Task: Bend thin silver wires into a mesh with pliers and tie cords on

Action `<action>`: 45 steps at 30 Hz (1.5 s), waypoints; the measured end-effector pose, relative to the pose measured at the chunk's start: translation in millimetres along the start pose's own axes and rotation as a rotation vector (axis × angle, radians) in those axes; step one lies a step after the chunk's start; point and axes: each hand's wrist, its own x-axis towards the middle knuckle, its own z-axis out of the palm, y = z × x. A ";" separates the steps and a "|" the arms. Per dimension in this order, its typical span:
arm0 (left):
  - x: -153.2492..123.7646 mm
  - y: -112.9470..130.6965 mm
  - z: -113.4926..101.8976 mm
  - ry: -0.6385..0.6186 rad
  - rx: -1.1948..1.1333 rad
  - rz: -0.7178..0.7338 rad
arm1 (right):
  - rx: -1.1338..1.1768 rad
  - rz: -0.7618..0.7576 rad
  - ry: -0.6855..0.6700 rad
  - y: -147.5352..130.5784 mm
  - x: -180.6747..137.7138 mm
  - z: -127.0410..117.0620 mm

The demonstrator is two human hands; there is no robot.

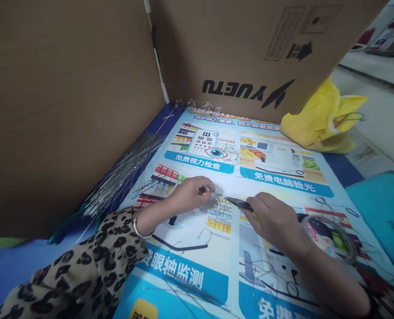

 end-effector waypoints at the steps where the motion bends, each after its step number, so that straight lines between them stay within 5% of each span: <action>1: 0.7 -0.4 0.5 0.007 -0.010 -0.008 | 0.000 0.010 0.002 0.0 1.0 0.2; 13: 4.6 -4.8 4.7 0.029 -0.225 -0.200 | -0.002 0.058 -0.002 1.2 0.1 -3.2; 35: 6.0 10.1 11.4 0.137 0.036 -0.031 | -0.103 -0.002 0.023 2.3 1.7 -5.5; 45: 5.7 15.7 10.9 0.171 0.044 -0.087 | -0.245 -0.036 0.080 2.3 4.9 -8.0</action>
